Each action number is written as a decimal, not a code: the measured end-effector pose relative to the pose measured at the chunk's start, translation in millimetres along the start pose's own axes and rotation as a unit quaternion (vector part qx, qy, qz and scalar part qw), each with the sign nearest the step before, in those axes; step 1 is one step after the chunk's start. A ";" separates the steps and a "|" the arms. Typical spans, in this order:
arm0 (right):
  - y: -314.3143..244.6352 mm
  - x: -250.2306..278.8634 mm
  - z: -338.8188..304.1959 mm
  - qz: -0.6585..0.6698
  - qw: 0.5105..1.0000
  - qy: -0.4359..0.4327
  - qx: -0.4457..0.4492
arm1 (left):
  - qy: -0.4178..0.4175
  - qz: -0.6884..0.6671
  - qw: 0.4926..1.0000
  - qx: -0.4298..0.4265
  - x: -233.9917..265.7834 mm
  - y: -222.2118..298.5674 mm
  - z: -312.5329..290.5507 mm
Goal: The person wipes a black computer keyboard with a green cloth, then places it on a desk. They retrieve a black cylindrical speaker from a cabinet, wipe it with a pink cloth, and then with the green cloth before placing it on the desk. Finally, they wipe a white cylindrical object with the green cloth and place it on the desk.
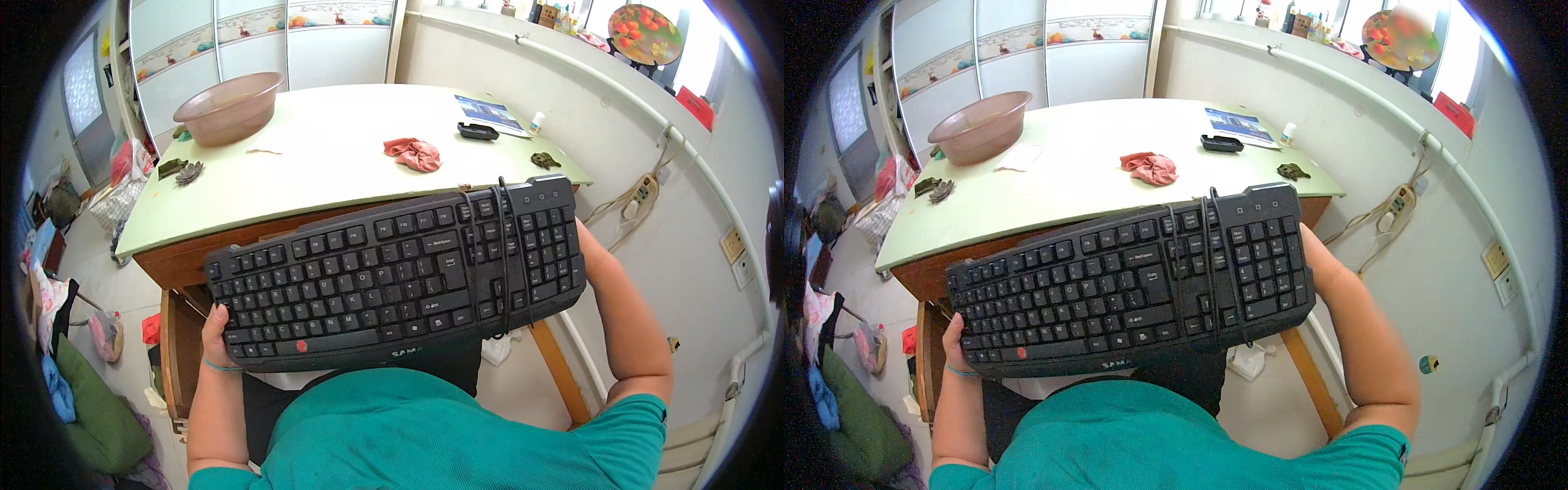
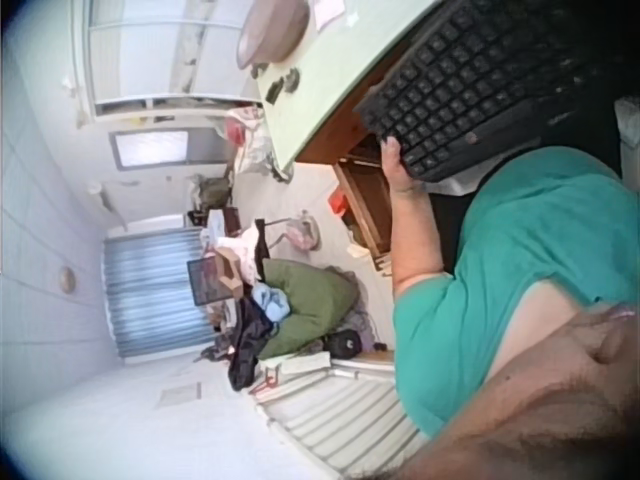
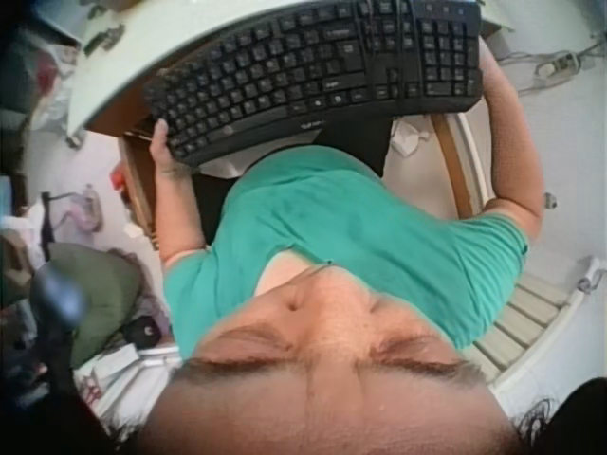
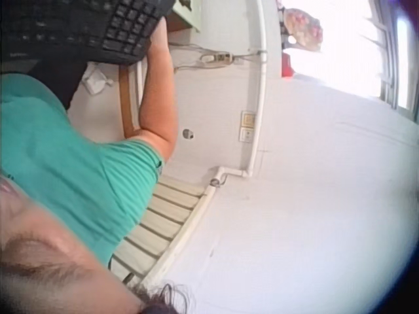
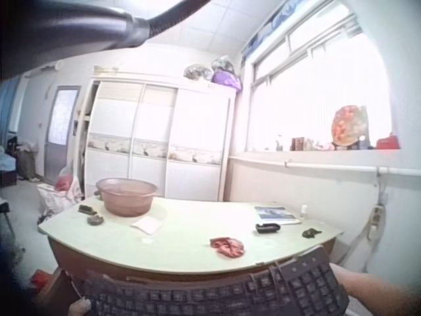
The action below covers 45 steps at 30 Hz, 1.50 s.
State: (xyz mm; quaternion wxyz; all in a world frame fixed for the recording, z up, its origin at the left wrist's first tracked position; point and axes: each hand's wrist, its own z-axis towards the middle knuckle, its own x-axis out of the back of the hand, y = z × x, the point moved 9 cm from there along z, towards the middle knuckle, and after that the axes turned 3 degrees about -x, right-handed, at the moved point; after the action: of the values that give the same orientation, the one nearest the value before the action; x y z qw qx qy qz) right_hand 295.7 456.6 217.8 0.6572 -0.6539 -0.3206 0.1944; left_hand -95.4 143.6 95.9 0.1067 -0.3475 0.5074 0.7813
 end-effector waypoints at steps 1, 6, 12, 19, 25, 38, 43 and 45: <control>-16.4 -5.1 -4.8 -0.137 0.988 -0.009 0.070 | 0.005 -0.003 1.000 0.002 -2.9 2.6 1.7; 18.8 21.1 -5.8 0.175 0.983 0.039 -0.032 | -0.002 0.008 1.000 0.027 -13.1 1.9 14.2; 51.2 29.7 2.5 0.317 0.948 -0.014 -0.026 | 0.018 0.046 0.996 0.071 -29.4 -4.1 29.9; 75.2 24.6 0.3 0.292 0.952 0.069 -0.058 | 0.011 -0.022 0.997 0.067 -54.8 5.3 75.5; 52.4 17.4 21.6 0.407 0.910 0.071 0.031 | 0.011 -0.217 0.975 -0.050 -82.8 43.2 142.2; 38.8 15.3 163.5 0.439 0.836 0.315 0.094 | -0.205 0.644 0.714 -0.184 -170.7 -73.0 221.8; 34.7 -6.4 185.1 0.466 0.813 0.340 0.088 | -0.141 0.748 0.601 -0.245 -191.1 -102.6 264.7; 36.5 -12.2 184.8 0.469 0.802 0.362 0.080 | -0.129 0.749 0.608 -0.229 -199.9 -107.1 274.9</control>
State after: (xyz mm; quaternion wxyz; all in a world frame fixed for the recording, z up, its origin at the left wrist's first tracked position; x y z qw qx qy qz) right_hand 168.1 586.7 168.6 0.6040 -0.6926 0.3029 0.2525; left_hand -12.2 468.7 216.1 -0.5345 0.2448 0.3766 0.7159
